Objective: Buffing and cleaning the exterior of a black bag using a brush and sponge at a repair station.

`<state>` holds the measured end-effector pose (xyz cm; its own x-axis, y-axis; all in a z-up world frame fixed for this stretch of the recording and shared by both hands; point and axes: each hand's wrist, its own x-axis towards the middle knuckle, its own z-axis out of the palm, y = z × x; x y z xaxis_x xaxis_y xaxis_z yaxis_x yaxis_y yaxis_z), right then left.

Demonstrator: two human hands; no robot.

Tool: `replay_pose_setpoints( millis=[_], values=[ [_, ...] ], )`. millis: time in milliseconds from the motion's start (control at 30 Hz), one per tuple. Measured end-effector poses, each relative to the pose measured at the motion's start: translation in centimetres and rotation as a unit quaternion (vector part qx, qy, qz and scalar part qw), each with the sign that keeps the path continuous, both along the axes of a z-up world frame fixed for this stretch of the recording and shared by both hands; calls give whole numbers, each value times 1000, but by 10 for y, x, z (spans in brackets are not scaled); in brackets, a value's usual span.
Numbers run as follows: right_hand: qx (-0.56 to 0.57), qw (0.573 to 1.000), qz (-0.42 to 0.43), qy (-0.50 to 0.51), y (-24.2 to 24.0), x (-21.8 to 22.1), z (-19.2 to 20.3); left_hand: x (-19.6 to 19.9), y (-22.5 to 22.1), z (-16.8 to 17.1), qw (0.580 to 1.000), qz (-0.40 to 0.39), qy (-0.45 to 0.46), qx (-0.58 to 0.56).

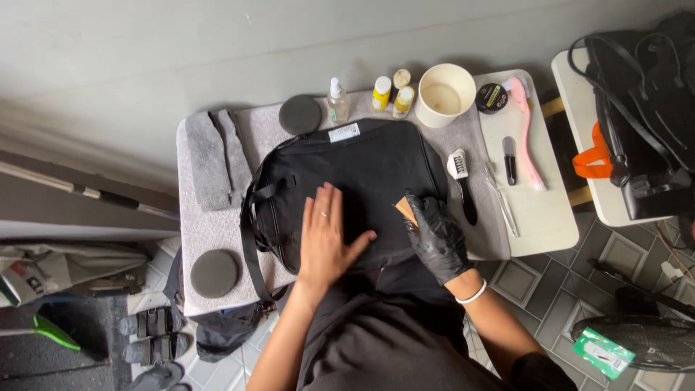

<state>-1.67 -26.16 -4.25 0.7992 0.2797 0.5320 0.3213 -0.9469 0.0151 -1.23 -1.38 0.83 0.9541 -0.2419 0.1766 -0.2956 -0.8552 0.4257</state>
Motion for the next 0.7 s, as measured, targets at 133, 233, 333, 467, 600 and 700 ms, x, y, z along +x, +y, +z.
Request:
replay_pose_setpoints(
  millis=[133,233,333,467,600,700],
  values=[
    [-9,999,-7,-40,8,12,-2,-23,-22,1,991,-127,-43,-9],
    [69,997,-1,-34,6,11,2,-28,-33,-60,962,-172,8,210],
    [90,993,-62,-32,4,4,-5,-29,-38,-41,964,-144,-35,220],
    [158,984,-76,-43,5,3,3,-26,-42,-81,966,-130,-41,219],
    [195,976,-72,-60,4,4,2,-25,-43,-70,964,-116,-77,227],
    [192,976,-83,-67,2,6,1,-25,-44,-72,963,-115,-79,231]
  ],
)
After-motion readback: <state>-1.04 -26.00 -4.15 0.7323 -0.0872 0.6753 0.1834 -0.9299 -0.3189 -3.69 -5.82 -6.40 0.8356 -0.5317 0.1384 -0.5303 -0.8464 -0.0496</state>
